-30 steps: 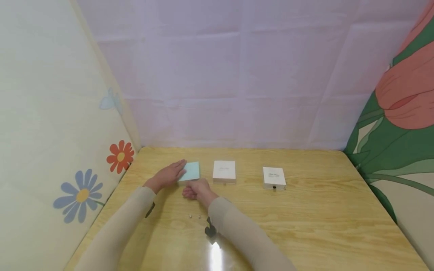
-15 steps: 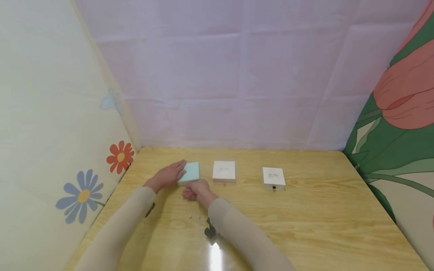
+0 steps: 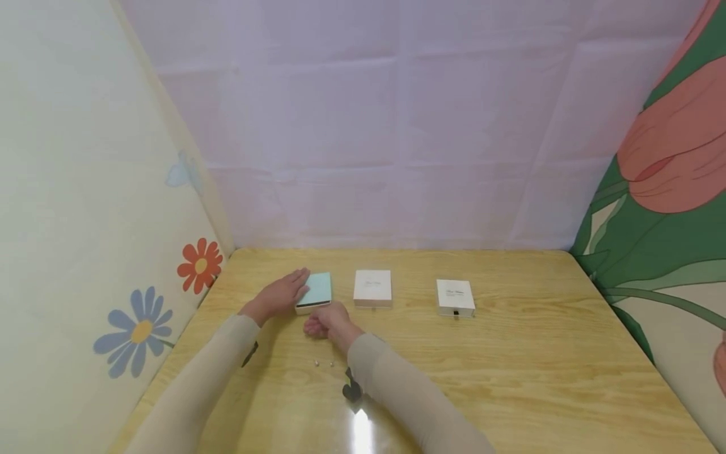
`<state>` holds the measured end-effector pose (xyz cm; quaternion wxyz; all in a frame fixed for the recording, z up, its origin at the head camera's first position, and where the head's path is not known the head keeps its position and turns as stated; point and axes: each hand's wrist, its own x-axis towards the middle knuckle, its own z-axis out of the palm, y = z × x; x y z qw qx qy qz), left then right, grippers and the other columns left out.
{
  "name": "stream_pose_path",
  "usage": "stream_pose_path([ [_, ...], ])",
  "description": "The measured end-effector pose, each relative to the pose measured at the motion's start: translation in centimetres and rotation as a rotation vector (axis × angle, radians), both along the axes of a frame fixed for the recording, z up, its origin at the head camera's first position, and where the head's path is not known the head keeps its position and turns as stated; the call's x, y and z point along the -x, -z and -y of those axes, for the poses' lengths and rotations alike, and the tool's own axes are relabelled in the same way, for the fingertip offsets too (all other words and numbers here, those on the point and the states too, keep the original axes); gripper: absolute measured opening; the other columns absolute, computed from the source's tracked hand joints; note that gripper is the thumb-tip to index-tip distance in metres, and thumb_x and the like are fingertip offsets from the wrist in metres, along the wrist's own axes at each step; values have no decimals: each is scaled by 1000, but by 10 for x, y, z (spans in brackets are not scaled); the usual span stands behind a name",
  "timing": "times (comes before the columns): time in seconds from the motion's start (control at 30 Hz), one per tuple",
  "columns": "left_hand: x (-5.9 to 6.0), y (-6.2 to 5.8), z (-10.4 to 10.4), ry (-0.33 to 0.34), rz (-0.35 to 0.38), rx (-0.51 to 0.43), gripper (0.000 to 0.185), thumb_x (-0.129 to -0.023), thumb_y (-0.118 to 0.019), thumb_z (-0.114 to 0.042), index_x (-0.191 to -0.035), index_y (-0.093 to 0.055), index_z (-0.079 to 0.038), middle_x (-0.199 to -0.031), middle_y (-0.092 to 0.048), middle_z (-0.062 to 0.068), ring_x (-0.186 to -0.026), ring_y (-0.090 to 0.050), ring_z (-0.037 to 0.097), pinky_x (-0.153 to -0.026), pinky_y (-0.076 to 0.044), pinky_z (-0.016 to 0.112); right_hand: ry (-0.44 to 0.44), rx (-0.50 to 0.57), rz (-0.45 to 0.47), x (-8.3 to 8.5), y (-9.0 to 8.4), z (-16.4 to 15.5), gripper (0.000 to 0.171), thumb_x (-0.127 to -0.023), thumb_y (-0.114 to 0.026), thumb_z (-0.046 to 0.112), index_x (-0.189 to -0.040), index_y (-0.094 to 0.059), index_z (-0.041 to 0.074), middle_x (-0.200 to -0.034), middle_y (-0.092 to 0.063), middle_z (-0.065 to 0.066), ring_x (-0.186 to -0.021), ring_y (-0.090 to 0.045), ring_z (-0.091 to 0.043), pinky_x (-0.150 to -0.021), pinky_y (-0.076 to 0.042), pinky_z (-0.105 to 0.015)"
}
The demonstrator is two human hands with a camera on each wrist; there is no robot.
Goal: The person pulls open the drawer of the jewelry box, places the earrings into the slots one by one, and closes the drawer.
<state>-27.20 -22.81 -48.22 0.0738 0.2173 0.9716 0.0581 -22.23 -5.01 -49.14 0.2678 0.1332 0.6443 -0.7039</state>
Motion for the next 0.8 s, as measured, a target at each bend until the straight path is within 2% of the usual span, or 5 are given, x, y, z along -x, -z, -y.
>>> stream_pose_path([
  [0.27, 1, 1, 1, 12, -9, 0, 61, -112, -28, -37, -160, -20, 0, -167, -21, 17, -154, -20, 34, -126, -20, 46, -29, -11, 1, -3, 1, -1, 18, -98, -60, 1, -107, -70, -11, -84, -76, -18, -58, -71, -12, -53, -58, -19],
  [0.57, 3, 4, 3, 18, -12, -6, 61, -112, -28, -37, -161, -20, 0, -167, -21, 17, -154, -19, 34, -127, -20, 46, -33, -8, -3, -7, 3, -3, 19, -97, -59, -1, -109, -69, -13, -73, -75, -12, -54, -69, -11, -51, -57, -18],
  [0.8, 4, 6, 4, 25, -21, -2, 61, -113, -26, -37, -160, -21, 0, -167, -21, 17, -154, -20, 34, -127, -19, 45, -33, -7, -17, -12, 1, -5, 19, -97, -60, -2, -110, -69, -13, -73, -75, -13, -55, -69, -11, -53, -58, -19],
])
